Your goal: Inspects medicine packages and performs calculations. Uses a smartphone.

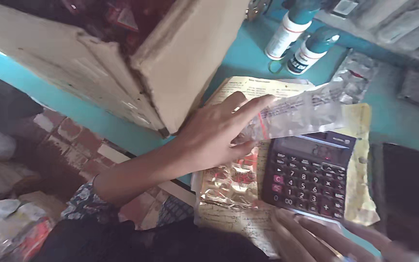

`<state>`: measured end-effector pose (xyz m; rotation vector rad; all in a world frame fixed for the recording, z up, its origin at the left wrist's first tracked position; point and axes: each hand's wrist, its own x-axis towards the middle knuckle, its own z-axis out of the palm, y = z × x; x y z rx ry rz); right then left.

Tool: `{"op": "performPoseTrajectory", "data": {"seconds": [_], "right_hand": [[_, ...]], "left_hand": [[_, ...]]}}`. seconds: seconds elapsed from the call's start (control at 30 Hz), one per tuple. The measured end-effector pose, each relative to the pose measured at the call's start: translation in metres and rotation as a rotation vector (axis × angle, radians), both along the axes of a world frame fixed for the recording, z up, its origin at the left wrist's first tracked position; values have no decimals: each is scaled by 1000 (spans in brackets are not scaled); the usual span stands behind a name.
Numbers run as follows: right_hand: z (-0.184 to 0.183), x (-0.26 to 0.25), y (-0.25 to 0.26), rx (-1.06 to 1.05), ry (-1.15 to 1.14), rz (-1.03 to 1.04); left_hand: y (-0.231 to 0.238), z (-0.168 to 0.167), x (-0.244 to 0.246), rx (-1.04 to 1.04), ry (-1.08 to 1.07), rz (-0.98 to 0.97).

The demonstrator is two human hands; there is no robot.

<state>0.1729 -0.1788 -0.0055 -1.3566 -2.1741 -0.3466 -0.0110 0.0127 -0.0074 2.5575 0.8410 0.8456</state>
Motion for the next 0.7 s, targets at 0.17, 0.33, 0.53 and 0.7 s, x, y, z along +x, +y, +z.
{"op": "performPoseTrajectory", "data": {"seconds": [0.17, 0.33, 0.53, 0.7], "right_hand": [[-8, -7, 21, -143, -130, 49], [-13, -7, 23, -55, -66, 17], [-19, -5, 22, -120, -83, 42], [-26, -3, 23, -77, -80, 52]], "left_hand": [[1, -2, 0, 32, -9, 12], [0, -2, 0, 30, 9, 22], [0, -2, 0, 38, -24, 27], [1, -2, 0, 28, -53, 18]]}}
